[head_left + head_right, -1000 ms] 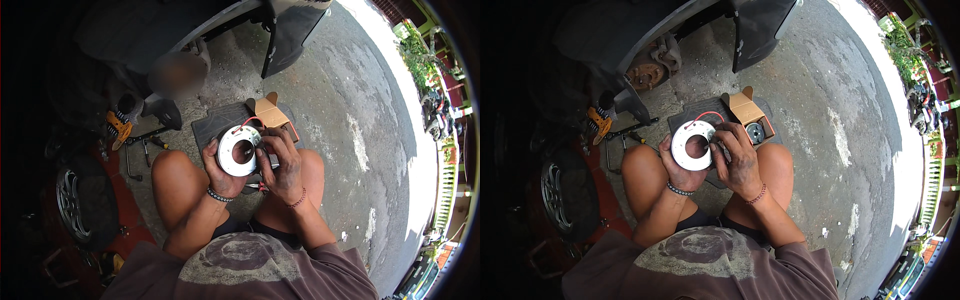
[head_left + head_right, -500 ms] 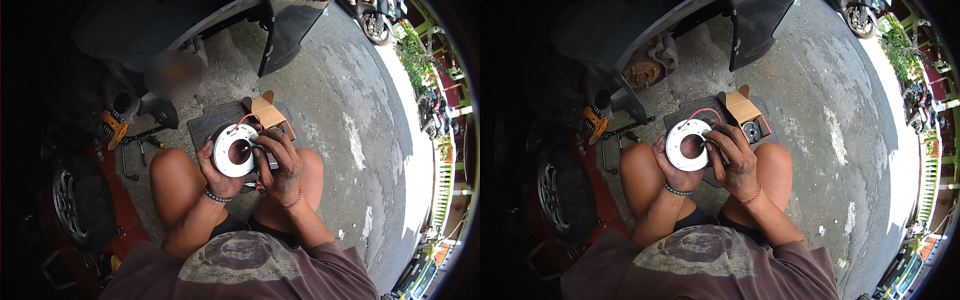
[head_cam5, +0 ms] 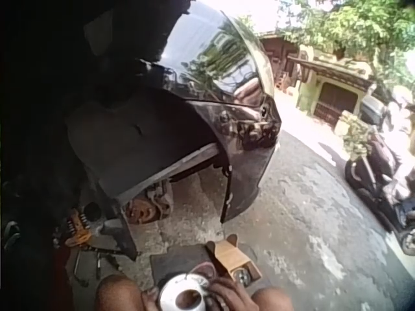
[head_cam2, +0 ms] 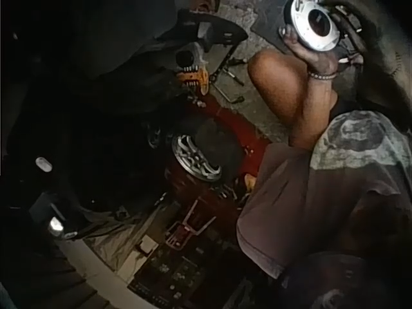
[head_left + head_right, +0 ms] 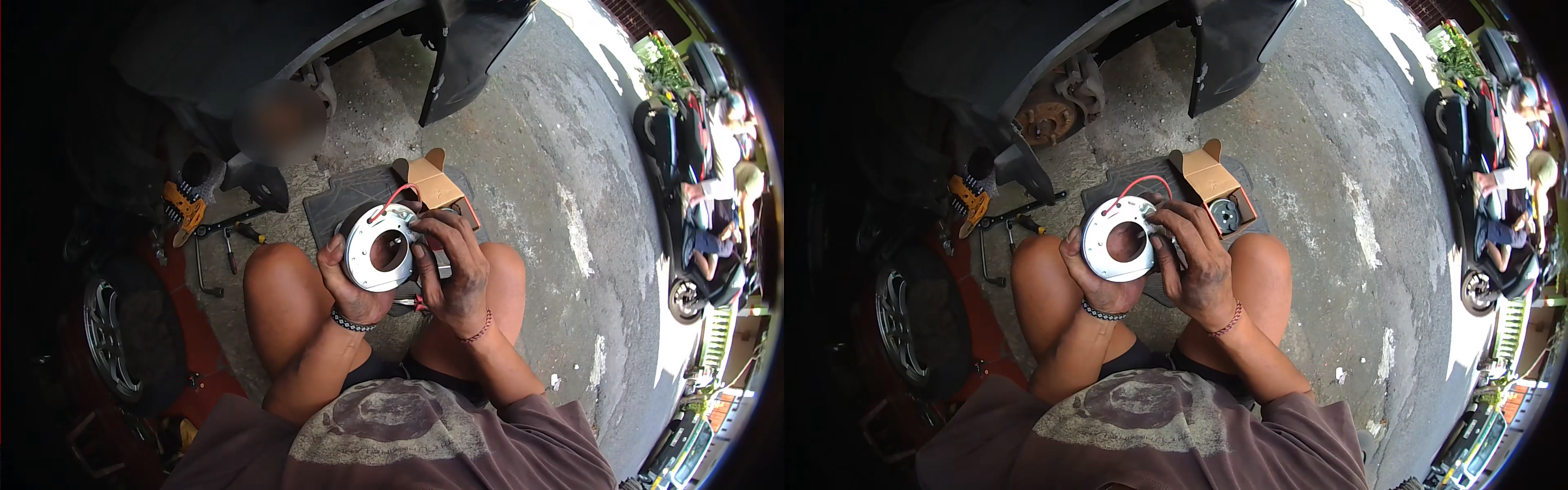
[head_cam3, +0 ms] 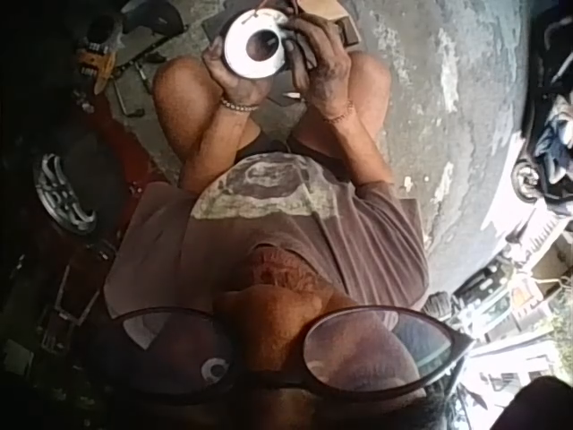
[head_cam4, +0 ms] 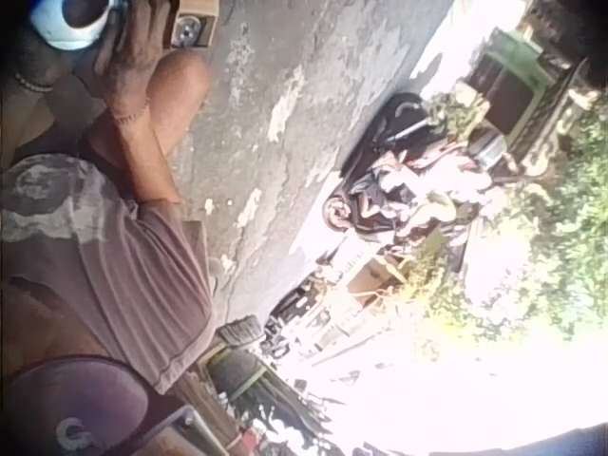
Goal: Repairing or assembling a car compressor clutch part.
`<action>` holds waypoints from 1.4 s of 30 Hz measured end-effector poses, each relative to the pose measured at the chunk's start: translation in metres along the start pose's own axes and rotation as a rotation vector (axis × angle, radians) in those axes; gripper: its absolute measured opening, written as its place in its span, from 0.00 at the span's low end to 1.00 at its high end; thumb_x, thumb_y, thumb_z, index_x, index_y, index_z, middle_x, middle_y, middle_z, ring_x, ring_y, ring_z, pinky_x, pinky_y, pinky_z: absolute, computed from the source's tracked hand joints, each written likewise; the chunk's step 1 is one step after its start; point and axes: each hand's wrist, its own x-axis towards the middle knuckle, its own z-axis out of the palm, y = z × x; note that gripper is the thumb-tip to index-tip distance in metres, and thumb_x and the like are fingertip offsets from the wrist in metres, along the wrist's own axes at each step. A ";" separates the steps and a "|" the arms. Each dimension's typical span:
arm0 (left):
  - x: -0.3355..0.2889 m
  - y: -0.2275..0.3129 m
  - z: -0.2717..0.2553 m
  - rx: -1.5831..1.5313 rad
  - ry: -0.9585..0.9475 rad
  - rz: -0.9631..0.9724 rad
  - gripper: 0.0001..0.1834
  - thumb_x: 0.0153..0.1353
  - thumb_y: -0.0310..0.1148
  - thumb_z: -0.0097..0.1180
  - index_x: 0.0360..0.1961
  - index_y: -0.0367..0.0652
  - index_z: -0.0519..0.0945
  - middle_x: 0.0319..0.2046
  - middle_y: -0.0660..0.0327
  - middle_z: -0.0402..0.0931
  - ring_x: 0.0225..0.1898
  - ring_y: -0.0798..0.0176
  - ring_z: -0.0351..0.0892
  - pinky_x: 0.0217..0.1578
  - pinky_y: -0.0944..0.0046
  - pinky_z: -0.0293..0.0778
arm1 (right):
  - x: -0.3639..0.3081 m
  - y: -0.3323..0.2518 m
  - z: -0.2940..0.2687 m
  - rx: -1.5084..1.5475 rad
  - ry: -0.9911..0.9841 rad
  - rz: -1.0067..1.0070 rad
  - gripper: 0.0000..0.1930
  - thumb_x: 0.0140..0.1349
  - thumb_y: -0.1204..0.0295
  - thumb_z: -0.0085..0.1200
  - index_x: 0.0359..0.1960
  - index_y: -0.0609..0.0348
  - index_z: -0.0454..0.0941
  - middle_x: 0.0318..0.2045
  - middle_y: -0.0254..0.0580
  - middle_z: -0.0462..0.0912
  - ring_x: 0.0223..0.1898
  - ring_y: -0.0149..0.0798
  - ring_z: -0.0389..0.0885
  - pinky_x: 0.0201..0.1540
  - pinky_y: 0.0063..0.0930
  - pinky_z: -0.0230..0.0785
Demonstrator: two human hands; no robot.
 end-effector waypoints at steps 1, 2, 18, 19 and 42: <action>0.000 -0.001 0.000 -0.001 0.001 0.000 0.45 0.60 0.63 0.40 0.62 0.31 0.68 0.59 0.46 0.72 0.60 0.51 0.72 0.63 0.52 0.66 | -0.001 0.001 0.001 0.007 0.001 0.009 0.17 0.54 0.84 0.61 0.47 0.61 0.79 0.46 0.48 0.81 0.47 0.48 0.82 0.49 0.34 0.75; -0.001 -0.002 0.000 0.056 0.015 0.015 0.44 0.60 0.65 0.38 0.61 0.34 0.70 0.58 0.47 0.73 0.60 0.50 0.72 0.63 0.51 0.66 | -0.002 0.001 0.002 0.006 0.000 0.010 0.17 0.54 0.84 0.61 0.47 0.61 0.79 0.46 0.48 0.81 0.47 0.48 0.82 0.49 0.34 0.75; 0.001 0.001 0.010 0.190 0.015 0.048 0.46 0.58 0.66 0.37 0.62 0.34 0.70 0.61 0.43 0.69 0.61 0.47 0.70 0.64 0.51 0.64 | -0.006 0.004 0.007 0.140 0.128 0.088 0.17 0.54 0.83 0.63 0.46 0.67 0.75 0.43 0.50 0.82 0.45 0.48 0.84 0.49 0.32 0.76; 0.001 -0.001 0.010 0.237 0.022 0.076 0.46 0.58 0.66 0.36 0.61 0.34 0.71 0.60 0.43 0.70 0.60 0.47 0.71 0.63 0.51 0.64 | -0.004 0.000 0.003 0.083 0.076 0.056 0.18 0.54 0.82 0.63 0.48 0.66 0.75 0.44 0.51 0.82 0.46 0.47 0.84 0.48 0.32 0.76; 0.006 0.028 0.017 1.998 -0.267 0.509 0.63 0.37 0.70 0.69 0.63 0.26 0.68 0.52 0.47 0.73 0.50 0.48 0.73 0.51 0.51 0.73 | -0.040 -0.004 0.010 1.122 -0.044 0.734 0.30 0.69 0.70 0.54 0.69 0.67 0.56 0.57 0.48 0.73 0.60 0.34 0.71 0.63 0.31 0.63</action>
